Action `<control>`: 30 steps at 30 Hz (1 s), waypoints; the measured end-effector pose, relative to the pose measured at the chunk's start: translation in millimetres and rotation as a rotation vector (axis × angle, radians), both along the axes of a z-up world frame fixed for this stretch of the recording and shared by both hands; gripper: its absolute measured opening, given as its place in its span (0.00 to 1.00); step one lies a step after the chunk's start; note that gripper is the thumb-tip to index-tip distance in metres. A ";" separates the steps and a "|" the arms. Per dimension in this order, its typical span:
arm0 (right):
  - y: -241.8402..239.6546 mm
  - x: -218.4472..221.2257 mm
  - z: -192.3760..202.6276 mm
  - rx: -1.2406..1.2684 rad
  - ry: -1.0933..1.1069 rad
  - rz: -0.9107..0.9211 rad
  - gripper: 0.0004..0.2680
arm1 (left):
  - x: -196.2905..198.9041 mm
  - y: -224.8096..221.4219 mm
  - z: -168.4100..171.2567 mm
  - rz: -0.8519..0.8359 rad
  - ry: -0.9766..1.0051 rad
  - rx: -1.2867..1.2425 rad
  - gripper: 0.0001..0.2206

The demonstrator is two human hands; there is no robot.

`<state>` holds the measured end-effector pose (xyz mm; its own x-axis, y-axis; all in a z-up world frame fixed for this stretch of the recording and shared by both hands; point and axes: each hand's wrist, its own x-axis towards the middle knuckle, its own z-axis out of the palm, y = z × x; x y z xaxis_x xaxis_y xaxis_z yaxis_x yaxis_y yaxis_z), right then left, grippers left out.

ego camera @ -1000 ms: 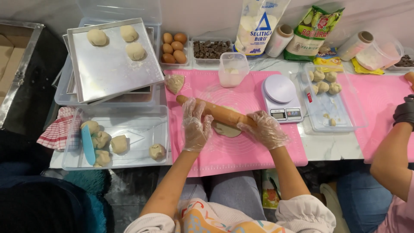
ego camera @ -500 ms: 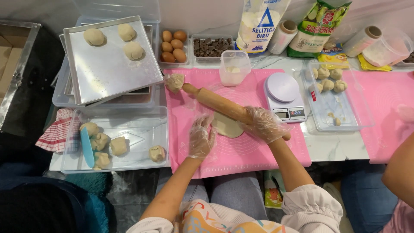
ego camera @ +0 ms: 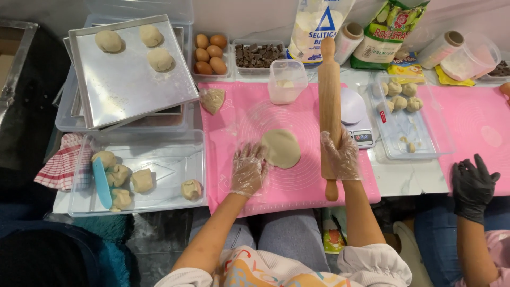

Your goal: Rolling out small dough balls with a rolling pin and filling them with chocolate chips or paste.

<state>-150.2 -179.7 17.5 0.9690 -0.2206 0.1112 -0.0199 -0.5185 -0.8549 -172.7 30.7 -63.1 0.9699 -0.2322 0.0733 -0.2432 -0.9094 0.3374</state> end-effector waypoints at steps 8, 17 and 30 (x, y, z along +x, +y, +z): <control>-10.4 15.2 -30.5 -0.151 0.147 -0.117 0.17 | -0.9 3.8 -5.8 0.031 -0.083 -0.049 0.25; -7.9 25.4 -31.8 -0.377 0.240 -0.127 0.17 | -1.6 5.4 -1.0 0.020 -0.091 -0.061 0.25; 18.2 26.5 -1.9 -0.551 0.454 -0.113 0.16 | -3.6 6.8 6.2 0.016 -0.107 -0.092 0.24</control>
<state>-123.7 -161.5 15.6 0.9206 -0.3500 -0.1731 -0.3900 -0.8454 -0.3649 -176.2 37.5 -56.9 0.9590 -0.2045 0.1963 -0.2679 -0.8800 0.3922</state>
